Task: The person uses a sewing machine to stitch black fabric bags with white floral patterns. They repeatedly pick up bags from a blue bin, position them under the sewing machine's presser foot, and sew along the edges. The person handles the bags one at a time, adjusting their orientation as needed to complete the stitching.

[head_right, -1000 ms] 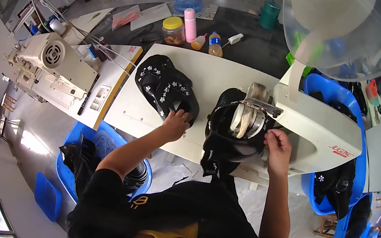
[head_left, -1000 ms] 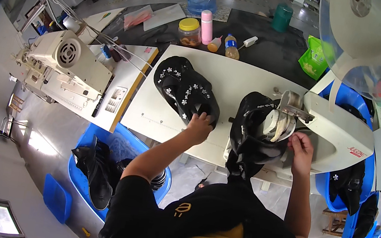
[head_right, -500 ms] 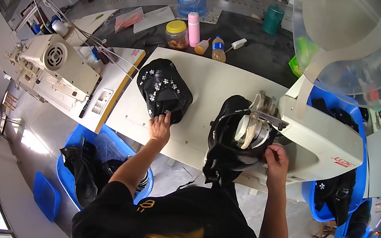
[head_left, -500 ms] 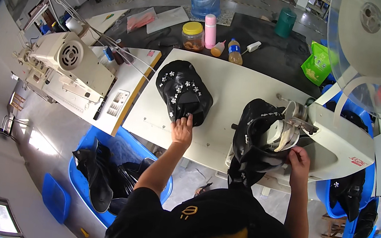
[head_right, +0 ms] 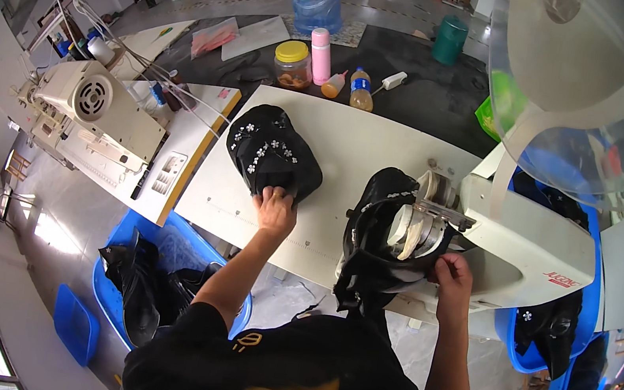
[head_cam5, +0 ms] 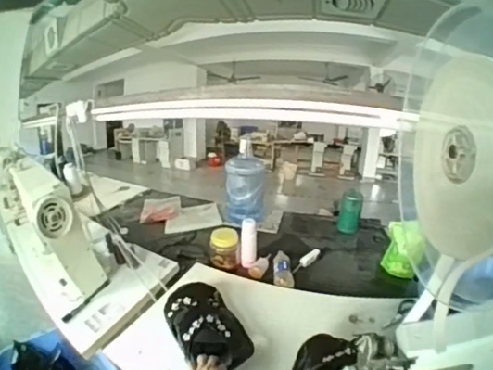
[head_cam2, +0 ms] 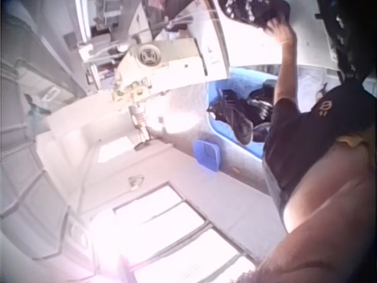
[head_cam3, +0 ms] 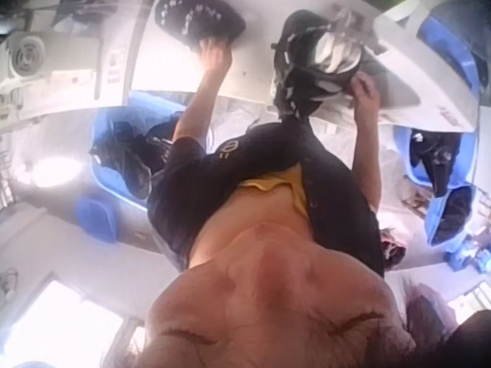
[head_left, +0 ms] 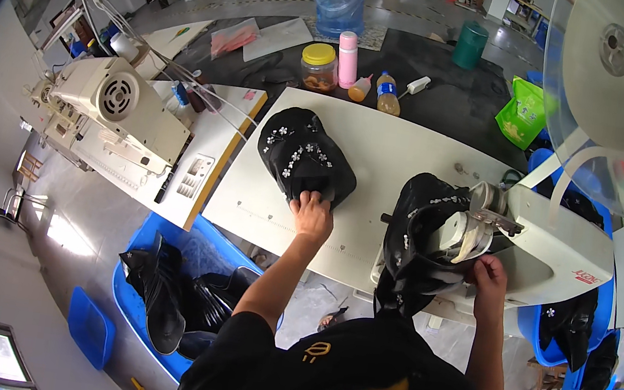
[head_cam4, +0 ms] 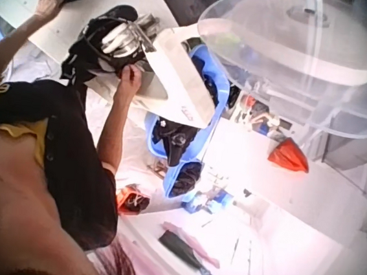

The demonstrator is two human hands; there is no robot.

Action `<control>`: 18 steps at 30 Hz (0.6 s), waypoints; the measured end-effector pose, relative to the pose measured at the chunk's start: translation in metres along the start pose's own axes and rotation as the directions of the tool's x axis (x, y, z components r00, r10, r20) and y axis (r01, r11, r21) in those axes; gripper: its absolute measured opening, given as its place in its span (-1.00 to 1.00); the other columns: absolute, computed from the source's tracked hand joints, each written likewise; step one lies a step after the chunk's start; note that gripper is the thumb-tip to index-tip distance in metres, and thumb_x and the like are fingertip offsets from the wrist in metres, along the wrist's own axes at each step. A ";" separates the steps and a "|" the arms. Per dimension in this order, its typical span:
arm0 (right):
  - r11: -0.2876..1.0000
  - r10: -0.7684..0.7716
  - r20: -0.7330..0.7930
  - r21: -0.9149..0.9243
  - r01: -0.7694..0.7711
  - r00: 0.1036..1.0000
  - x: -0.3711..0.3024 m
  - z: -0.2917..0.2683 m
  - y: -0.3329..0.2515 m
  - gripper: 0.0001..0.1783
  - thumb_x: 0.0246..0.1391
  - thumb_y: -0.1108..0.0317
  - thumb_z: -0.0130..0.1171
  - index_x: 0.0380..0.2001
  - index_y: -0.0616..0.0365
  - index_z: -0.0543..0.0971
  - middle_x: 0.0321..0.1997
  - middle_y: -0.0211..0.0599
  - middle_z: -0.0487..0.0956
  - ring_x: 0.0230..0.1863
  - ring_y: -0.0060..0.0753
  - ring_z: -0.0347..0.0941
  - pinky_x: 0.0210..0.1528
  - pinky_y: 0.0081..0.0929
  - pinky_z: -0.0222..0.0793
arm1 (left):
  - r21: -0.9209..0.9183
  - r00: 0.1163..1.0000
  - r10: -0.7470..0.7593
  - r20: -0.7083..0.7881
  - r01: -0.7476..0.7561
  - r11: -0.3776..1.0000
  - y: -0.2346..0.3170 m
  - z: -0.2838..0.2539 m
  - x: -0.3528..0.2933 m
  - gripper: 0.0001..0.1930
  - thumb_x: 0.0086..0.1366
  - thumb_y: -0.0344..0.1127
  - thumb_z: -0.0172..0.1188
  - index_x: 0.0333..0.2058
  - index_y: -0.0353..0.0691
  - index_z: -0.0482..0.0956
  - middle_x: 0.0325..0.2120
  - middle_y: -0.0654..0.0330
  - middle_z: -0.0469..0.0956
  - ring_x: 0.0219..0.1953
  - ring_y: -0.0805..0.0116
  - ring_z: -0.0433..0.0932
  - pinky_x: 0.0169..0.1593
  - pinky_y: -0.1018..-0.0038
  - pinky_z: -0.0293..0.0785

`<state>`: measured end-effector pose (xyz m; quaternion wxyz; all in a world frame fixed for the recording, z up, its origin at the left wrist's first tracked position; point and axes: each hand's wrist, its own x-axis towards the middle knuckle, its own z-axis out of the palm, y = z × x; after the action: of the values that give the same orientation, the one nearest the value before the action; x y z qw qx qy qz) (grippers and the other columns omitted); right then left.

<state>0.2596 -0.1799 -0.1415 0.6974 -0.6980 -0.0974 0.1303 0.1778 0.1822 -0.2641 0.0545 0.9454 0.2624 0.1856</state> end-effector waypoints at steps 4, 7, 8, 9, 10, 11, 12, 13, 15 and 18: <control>1.000 0.006 -0.013 -0.004 -0.006 1.000 0.002 0.000 0.002 -0.91 0.10 0.41 0.06 -0.37 0.20 0.44 -0.52 -0.43 0.45 -0.50 -0.61 0.33 -0.41 -0.62 0.27 | -0.106 0.997 -0.010 -0.075 0.002 0.994 0.007 -0.052 0.028 -0.76 -0.01 -0.18 0.25 -0.38 -0.14 0.55 -0.43 0.22 0.51 -0.27 0.20 0.46 -0.11 0.17 0.13; 1.000 0.015 -0.021 0.000 -0.015 1.000 0.004 0.002 0.002 -0.91 0.10 0.41 0.06 -0.37 0.19 0.44 -0.52 -0.43 0.45 -0.50 -0.61 0.33 -0.41 -0.62 0.27 | -0.751 0.972 -0.226 -0.071 0.097 0.653 -0.021 -0.095 0.061 -0.66 0.03 -0.21 0.34 -0.32 -0.34 0.51 -0.39 0.00 0.59 -0.38 0.16 0.58 -0.29 0.34 0.47; 1.000 0.021 -0.027 -0.002 -0.022 0.999 0.004 0.002 0.002 -0.91 0.09 0.41 0.06 -0.37 0.19 0.44 -0.52 -0.43 0.45 -0.50 -0.61 0.32 -0.41 -0.62 0.27 | -0.914 0.937 -0.346 0.045 0.179 0.364 -0.018 -0.125 0.072 -0.57 0.09 -0.19 0.31 -0.22 -0.44 0.47 -0.34 0.02 0.58 -0.32 0.29 0.56 -0.21 0.40 0.47; 1.000 0.023 -0.031 0.002 -0.023 0.999 0.002 -0.001 0.003 -0.91 0.09 0.41 0.06 -0.37 0.19 0.44 -0.52 -0.43 0.45 -0.50 -0.61 0.32 -0.41 -0.62 0.26 | -0.902 0.897 -0.440 0.034 0.218 0.374 -0.013 -0.157 0.081 -0.52 0.13 -0.21 0.29 -0.15 -0.52 0.40 -0.29 0.02 0.57 -0.30 0.29 0.54 -0.19 0.46 0.47; 1.000 0.018 -0.012 0.009 -0.018 1.000 0.003 0.000 0.003 -0.92 0.09 0.41 0.06 -0.37 0.19 0.44 -0.52 -0.43 0.45 -0.50 -0.61 0.32 -0.41 -0.62 0.26 | -0.939 0.894 -0.448 -0.008 0.148 0.312 -0.049 -0.146 0.096 -0.51 0.14 -0.25 0.27 -0.10 -0.54 0.37 -0.29 0.01 0.56 -0.29 0.29 0.55 -0.18 0.48 0.47; 1.000 0.016 -0.009 0.013 -0.016 1.000 0.003 -0.001 0.003 -0.92 0.09 0.41 0.05 -0.37 0.19 0.44 -0.52 -0.43 0.45 -0.50 -0.61 0.32 -0.41 -0.62 0.26 | -0.993 0.921 -0.380 0.087 0.109 0.038 -0.053 -0.167 0.103 -0.57 0.16 -0.29 0.26 -0.11 -0.50 0.39 -0.29 0.03 0.56 -0.31 0.31 0.55 -0.19 0.50 0.49; 1.000 0.018 -0.019 0.021 -0.018 1.000 0.002 -0.001 0.004 -0.92 0.09 0.41 0.06 -0.37 0.19 0.44 -0.52 -0.43 0.45 -0.50 -0.62 0.32 -0.41 -0.62 0.26 | -0.994 0.927 -0.359 0.105 0.106 -0.018 -0.047 -0.190 0.104 -0.63 0.16 -0.33 0.24 -0.14 -0.46 0.42 -0.32 0.06 0.56 -0.34 0.33 0.56 -0.21 0.52 0.50; 0.999 0.016 -0.023 0.031 -0.016 1.000 0.002 -0.001 0.004 -0.92 0.09 0.41 0.06 -0.37 0.19 0.44 -0.52 -0.43 0.45 -0.50 -0.62 0.32 -0.41 -0.62 0.26 | -0.998 0.945 -0.322 0.057 0.067 0.020 -0.052 -0.197 0.107 -0.69 0.17 -0.35 0.23 -0.18 -0.44 0.44 -0.33 0.10 0.57 -0.36 0.34 0.57 -0.25 0.52 0.51; 0.999 0.017 -0.024 0.034 -0.017 1.000 0.002 0.001 0.003 -0.92 0.09 0.41 0.06 -0.38 0.19 0.44 -0.53 -0.43 0.45 -0.51 -0.62 0.32 -0.41 -0.63 0.26 | -0.937 0.925 -0.325 -0.198 -0.081 0.341 -0.048 -0.200 0.104 -0.69 0.16 -0.35 0.24 -0.20 -0.45 0.44 -0.33 0.06 0.58 -0.36 0.35 0.58 -0.28 0.49 0.51; 1.000 0.004 -0.025 0.031 -0.003 1.000 0.000 -0.001 0.003 -0.93 0.09 0.42 0.06 -0.38 0.19 0.45 -0.53 -0.43 0.46 -0.51 -0.62 0.32 -0.41 -0.63 0.26 | -0.617 0.943 -0.104 -0.316 -0.121 0.778 -0.035 -0.163 0.088 -0.68 0.09 -0.28 0.28 -0.27 -0.36 0.43 -0.41 -0.02 0.56 -0.39 0.17 0.59 -0.30 0.35 0.51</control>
<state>0.2598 -0.1809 -0.1443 0.7091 -0.6889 -0.0853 0.1242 0.1691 0.2583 -0.0919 0.3205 0.8288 0.1862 0.4191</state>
